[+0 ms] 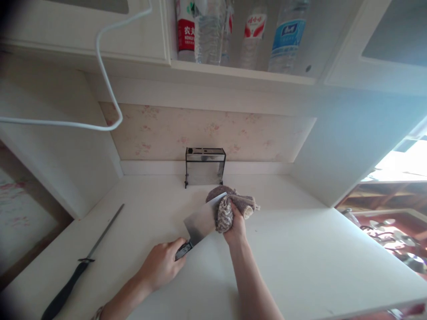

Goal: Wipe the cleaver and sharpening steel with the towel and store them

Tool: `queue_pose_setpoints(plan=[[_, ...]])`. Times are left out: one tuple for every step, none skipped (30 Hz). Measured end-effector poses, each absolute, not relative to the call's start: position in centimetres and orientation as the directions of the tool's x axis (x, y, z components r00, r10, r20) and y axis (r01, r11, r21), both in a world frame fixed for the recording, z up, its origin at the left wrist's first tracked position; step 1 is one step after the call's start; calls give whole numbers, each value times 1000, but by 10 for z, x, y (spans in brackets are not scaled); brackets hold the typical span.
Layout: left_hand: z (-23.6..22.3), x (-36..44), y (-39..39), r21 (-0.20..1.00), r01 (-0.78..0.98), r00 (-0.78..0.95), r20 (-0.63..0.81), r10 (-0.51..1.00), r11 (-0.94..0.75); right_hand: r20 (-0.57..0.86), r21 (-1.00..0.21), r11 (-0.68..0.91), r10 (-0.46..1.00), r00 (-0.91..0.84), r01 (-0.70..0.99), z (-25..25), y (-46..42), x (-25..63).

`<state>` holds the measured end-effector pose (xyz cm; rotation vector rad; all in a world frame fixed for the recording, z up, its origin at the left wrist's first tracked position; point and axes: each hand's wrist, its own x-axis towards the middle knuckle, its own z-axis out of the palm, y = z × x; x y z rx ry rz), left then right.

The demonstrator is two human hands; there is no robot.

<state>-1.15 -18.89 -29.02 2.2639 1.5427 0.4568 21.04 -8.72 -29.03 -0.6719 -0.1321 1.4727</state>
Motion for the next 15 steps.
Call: queue_pose_setpoints(plan=[[-289, -13, -189, 486, 806, 344, 82, 936, -338, -303, -480, -12, 940, 153, -877, -290, -86, 213], [-288, -14, -189, 518, 785, 333, 108, 937, -339, -284, -468, 32, 941, 184, -883, -289, -85, 215], [-287, -15, -190, 564, 752, 319, 140, 937, -341, -251, -456, 76, 945, 210, -887, -288, -85, 217], [-284, -16, -190, 619, 706, 302, 175, 937, -343, -209, -444, 111, 952, 223, -889, -287, -85, 218], [-282, -17, -190, 678, 650, 282, 204, 937, -344, -163, -432, 131, 962, 220, -892, -286, -85, 219], [-279, -18, -190, 737, 585, 262, 221, 939, -337, -116, -423, 133, 973, 199, -896, -285, -86, 219], [-277, -19, -190, 798, 512, 244, 220, 944, -318, -75, -419, 122, 983, 168, -900, -284, -88, 218], [-275, -20, -190, 857, 429, 235, 198, 952, -284, -46, -419, 102, 990, 134, -902, -284, -89, 217], [-274, -21, -190, 912, 334, 232, 165, 959, -238, -30, -423, 78, 995, 100, -903, -284, -91, 214], [-273, -22, -189, 956, 226, 236, 133, 962, -188, -22, -429, 54, 997, 70, -902, -284, -92, 211], [-273, -23, -189, 984, 107, 249, 109, 962, -139, -19, -435, 28, 999, 40, -900, -285, -94, 208], [-275, -24, -188, 995, -18, 265, 97, 959, -96, -20, -442, -1, 1000, 9, -897, -286, -95, 204], [-276, -25, -188, 989, -139, 282, 95, 955, -58, -22, -450, -33, 999, -25, -893, -286, -97, 200], [-278, -26, -187, 968, -252, 298, 98, 949, -21, -26, -459, -69, 998, -64, -886, -287, -100, 196], [-280, -27, -187, 936, -352, 313, 100, 945, 17, -31, -472, -106, 994, -104, -875, -289, -102, 192]])
